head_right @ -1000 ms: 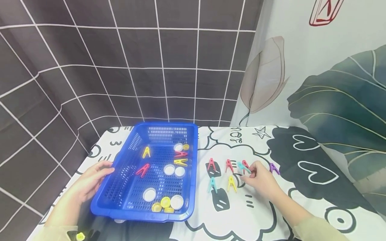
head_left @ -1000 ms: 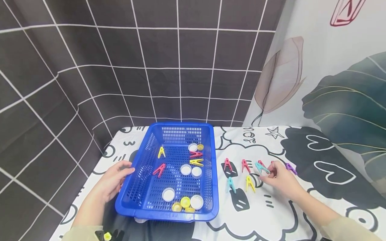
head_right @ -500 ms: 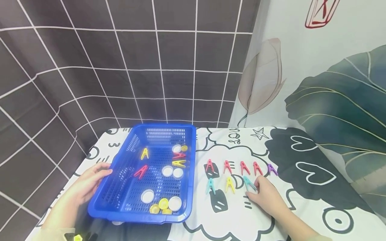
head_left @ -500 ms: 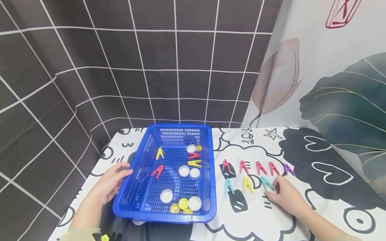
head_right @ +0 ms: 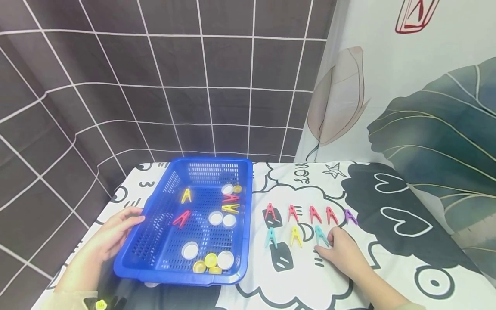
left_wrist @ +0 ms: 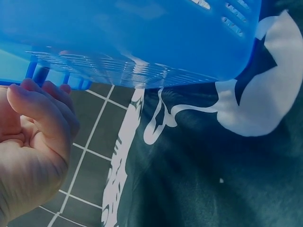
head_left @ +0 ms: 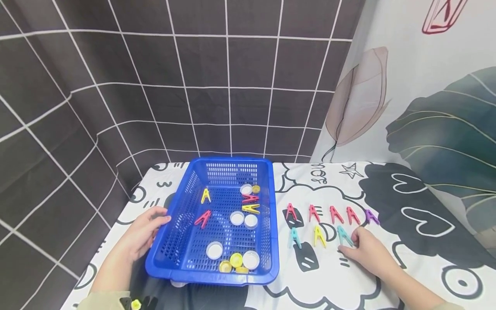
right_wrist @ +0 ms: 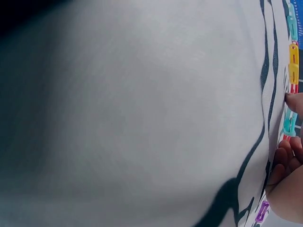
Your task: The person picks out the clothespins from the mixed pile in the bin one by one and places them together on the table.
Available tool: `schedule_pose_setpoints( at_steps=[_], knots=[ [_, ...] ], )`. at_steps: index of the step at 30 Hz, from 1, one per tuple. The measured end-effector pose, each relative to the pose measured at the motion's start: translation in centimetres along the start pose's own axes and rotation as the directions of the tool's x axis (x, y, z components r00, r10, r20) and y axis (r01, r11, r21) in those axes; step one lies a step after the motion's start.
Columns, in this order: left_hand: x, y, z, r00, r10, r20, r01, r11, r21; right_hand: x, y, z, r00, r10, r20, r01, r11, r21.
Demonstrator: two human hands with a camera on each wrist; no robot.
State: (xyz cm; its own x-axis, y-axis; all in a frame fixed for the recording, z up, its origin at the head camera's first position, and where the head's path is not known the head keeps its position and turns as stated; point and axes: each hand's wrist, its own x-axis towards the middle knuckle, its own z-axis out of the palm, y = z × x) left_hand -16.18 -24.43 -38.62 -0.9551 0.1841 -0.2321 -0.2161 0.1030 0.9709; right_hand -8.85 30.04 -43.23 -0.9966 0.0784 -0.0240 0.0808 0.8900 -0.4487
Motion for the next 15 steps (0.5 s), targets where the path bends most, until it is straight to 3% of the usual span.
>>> schedule_pose_setpoints(
  at_steps=[6,11,15],
  knots=[
    [0.1,0.1,0.0,1.0,0.006,0.007,-0.006,1.0,-0.01,0.1,-0.3,-0.5,1.0,-0.008,-0.021,0.008,1.0,0.002],
    [0.1,0.0,0.1,1.0,0.003,-0.006,-0.004,1.0,-0.01,1.2,-1.4,-2.1,0.992,-0.081,-0.096,0.084,0.996,0.029],
    [0.0,-0.1,0.1,1.0,-0.005,-0.011,0.005,1.0,-0.018,2.7,-2.9,-3.2,0.986,-0.124,-0.111,0.127,0.992,0.024]
  ],
)
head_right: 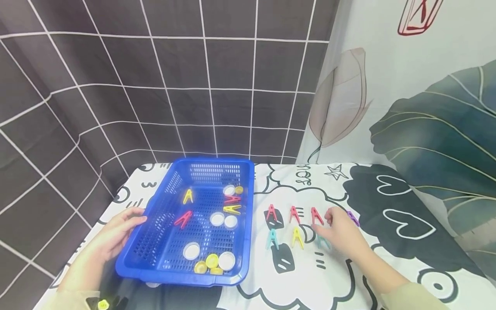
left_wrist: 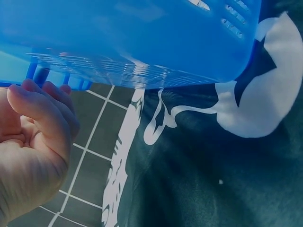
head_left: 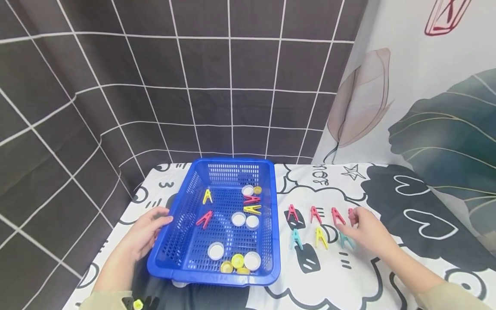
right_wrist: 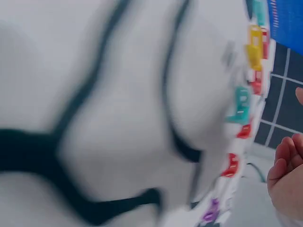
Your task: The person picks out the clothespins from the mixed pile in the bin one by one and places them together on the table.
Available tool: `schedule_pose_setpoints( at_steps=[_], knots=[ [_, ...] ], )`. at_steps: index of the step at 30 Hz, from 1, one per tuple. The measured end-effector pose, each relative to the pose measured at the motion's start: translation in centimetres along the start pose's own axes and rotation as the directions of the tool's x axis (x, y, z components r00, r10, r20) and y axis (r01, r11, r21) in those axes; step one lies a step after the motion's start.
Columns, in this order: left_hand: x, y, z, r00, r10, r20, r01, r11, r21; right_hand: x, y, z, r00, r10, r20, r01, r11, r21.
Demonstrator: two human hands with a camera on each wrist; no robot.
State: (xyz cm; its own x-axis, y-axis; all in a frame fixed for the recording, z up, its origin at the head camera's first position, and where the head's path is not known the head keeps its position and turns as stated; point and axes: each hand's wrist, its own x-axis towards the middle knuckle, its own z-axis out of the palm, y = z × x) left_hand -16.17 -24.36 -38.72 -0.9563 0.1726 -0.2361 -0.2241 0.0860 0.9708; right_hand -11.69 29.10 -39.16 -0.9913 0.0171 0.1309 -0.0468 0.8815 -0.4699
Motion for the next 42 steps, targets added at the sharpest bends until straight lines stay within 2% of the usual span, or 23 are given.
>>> schedule_pose_setpoints(
  at_steps=[6,11,16,20,35,42],
  knots=[
    [-0.1,-0.2,0.0,1.0,0.003,0.001,-0.003,1.0,0.003,2.4,-2.7,-0.7,0.998,-0.067,0.003,0.067,0.998,0.01],
    [0.0,-0.2,0.0,1.0,0.003,-0.001,-0.003,1.0,-0.004,4.2,-5.4,-0.7,0.989,-0.143,0.035,0.141,0.988,0.067],
    [0.1,-0.1,0.1,1.0,0.012,0.007,-0.012,1.0,0.002,5.4,-8.0,-0.4,0.977,-0.209,0.046,0.208,0.978,0.036],
    [0.1,0.0,0.2,1.0,0.011,0.0,-0.011,1.0,0.009,6.1,-9.9,0.0,0.963,-0.262,0.067,0.261,0.965,0.019],
    [0.0,-0.1,0.0,1.0,0.0,-0.002,0.0,1.0,0.008,7.7,-15.4,1.2,0.914,-0.381,0.137,0.383,0.924,0.008],
    [0.0,-0.1,0.1,1.0,0.008,0.004,-0.008,1.0,0.005,8.0,-17.0,1.6,0.903,-0.391,0.18,0.397,0.918,0.002]
  ],
)
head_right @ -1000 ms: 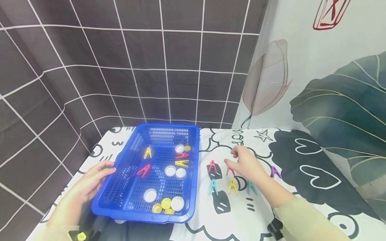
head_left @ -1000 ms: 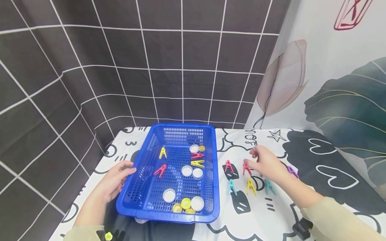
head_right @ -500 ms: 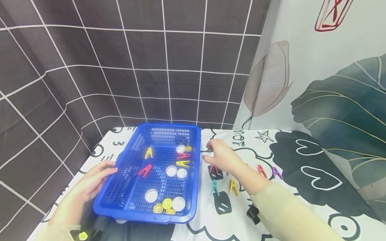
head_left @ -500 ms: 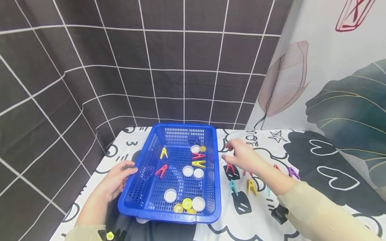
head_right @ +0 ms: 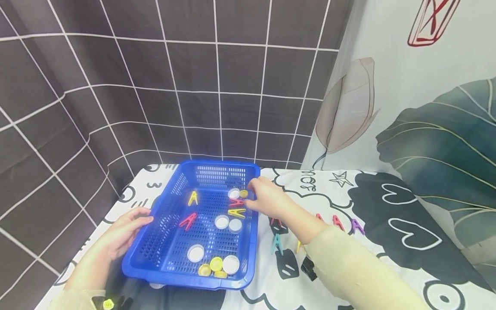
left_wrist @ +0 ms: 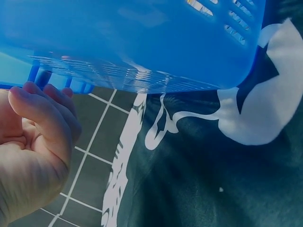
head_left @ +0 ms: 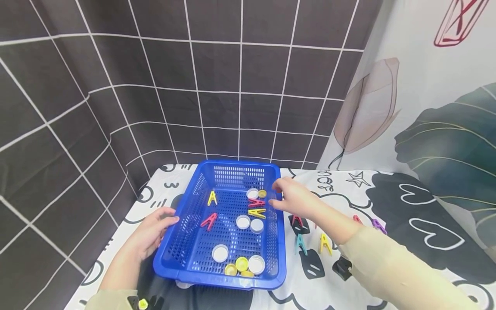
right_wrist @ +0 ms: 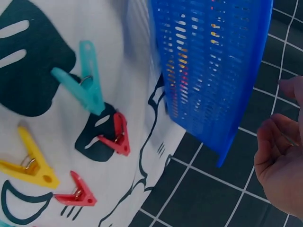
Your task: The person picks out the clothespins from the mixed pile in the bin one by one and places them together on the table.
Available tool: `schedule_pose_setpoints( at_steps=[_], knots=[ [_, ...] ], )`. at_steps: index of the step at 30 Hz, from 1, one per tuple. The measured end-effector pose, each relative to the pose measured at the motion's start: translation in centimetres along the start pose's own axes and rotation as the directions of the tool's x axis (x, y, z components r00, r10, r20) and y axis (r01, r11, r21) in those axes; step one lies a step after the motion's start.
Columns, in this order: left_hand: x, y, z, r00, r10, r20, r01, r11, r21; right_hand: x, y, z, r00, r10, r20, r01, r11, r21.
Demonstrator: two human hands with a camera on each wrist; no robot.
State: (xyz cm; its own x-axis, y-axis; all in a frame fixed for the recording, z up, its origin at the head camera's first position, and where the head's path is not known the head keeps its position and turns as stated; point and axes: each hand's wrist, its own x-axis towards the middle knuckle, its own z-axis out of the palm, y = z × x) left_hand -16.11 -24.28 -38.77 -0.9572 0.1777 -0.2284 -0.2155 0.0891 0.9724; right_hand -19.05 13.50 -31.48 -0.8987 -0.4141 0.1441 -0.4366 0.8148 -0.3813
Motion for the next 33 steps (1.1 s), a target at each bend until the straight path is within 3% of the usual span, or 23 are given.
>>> schedule_pose_setpoints(
  at_steps=[17,25,33],
  knots=[
    [0.1,-0.1,0.0,1.0,0.004,-0.003,-0.004,1.0,-0.009,3.6,-1.9,1.9,0.989,-0.039,0.143,0.053,0.994,-0.095],
    [0.2,-0.2,0.0,1.0,0.001,-0.002,-0.001,1.0,-0.025,5.1,-2.1,2.4,0.968,-0.024,0.251,0.056,0.991,-0.121],
    [0.2,-0.4,0.0,1.0,-0.002,0.0,0.002,0.999,-0.034,5.7,-2.1,3.3,0.952,0.008,0.307,0.048,0.983,-0.175]
  ],
)
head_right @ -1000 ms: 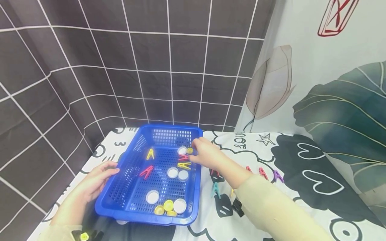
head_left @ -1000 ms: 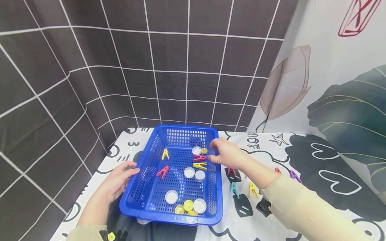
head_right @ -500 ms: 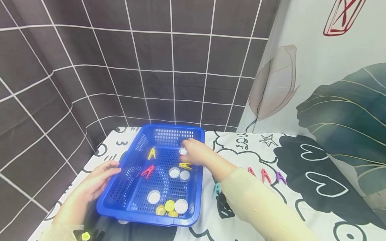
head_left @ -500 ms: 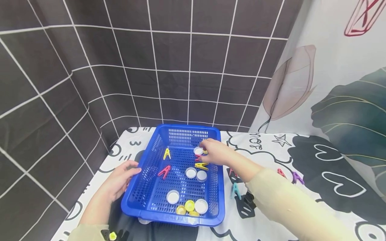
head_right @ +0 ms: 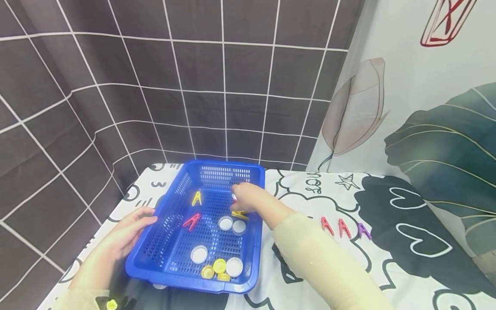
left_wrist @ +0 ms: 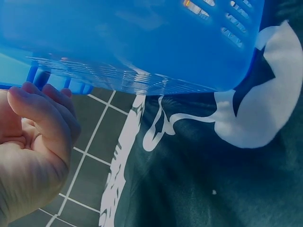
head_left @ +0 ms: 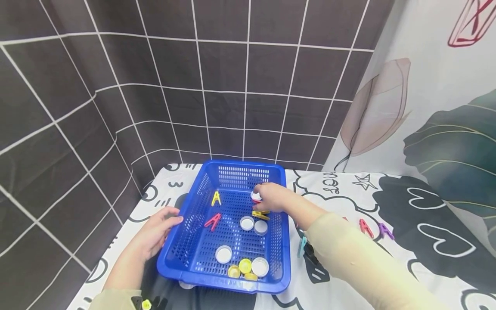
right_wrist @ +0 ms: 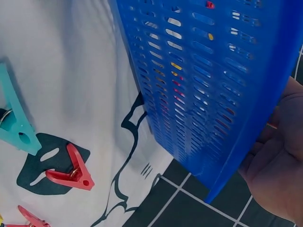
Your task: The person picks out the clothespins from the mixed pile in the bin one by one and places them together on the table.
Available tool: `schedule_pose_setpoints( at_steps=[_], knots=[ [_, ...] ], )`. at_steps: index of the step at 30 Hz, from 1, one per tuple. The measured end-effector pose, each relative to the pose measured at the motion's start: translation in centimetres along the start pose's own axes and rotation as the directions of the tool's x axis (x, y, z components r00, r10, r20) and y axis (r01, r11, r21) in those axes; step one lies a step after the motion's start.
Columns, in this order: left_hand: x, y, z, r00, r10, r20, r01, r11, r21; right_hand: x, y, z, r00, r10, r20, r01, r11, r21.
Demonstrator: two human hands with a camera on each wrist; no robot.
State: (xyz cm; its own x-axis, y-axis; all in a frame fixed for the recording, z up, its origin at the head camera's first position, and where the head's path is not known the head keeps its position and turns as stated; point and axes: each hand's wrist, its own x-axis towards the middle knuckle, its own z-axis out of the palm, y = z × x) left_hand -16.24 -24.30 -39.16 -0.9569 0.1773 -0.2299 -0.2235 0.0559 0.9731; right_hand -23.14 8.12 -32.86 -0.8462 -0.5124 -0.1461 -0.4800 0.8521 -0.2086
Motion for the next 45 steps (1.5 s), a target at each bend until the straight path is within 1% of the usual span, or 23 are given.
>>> schedule_pose_setpoints(
  at_steps=[8,17,22,23,24,26,29,30,33,39,45],
  knots=[
    [0.0,0.0,0.0,1.0,-0.009,-0.009,0.009,1.0,0.001,0.6,-0.3,0.4,0.997,0.005,0.071,-0.006,1.0,0.023],
    [-0.1,0.2,0.2,1.0,-0.006,-0.013,0.006,1.0,0.003,1.5,-0.2,0.7,0.988,0.045,0.15,-0.051,0.998,0.037],
    [-0.1,0.3,0.3,1.0,-0.007,-0.017,0.007,1.0,0.006,2.0,-0.4,0.9,0.981,0.032,0.192,-0.029,0.999,-0.017],
    [-0.1,0.3,0.3,1.0,-0.008,-0.018,0.008,1.0,0.004,2.4,0.0,1.5,0.981,0.015,0.194,-0.008,0.999,-0.034],
    [-0.1,0.2,0.3,1.0,-0.008,-0.02,0.008,1.0,0.003,2.5,-0.1,1.5,0.979,0.015,0.203,-0.007,0.999,-0.042],
    [-0.1,0.2,0.3,1.0,-0.009,-0.018,0.009,1.0,0.0,2.6,-0.3,1.7,0.974,0.023,0.226,-0.01,0.998,-0.057],
    [-0.1,0.2,0.3,1.0,-0.007,-0.016,0.007,1.0,-0.008,2.7,-0.5,2.1,0.964,0.054,0.26,-0.035,0.996,-0.078],
    [-0.1,0.2,0.3,1.0,-0.006,-0.015,0.006,1.0,-0.01,2.4,-0.9,1.8,0.958,0.076,0.277,-0.057,0.995,-0.079],
    [-0.1,0.1,0.4,1.0,-0.005,-0.011,0.005,1.0,-0.019,2.4,-0.9,2.3,0.948,0.106,0.3,-0.08,0.992,-0.099],
    [0.0,0.2,0.3,1.0,-0.005,0.0,0.005,1.0,-0.021,2.5,-0.8,2.8,0.936,0.123,0.331,-0.075,0.985,-0.154],
    [0.0,0.2,0.2,1.0,-0.021,-0.008,0.02,0.999,-0.026,2.7,-0.7,3.3,0.928,0.122,0.352,-0.063,0.983,-0.175]
  ],
)
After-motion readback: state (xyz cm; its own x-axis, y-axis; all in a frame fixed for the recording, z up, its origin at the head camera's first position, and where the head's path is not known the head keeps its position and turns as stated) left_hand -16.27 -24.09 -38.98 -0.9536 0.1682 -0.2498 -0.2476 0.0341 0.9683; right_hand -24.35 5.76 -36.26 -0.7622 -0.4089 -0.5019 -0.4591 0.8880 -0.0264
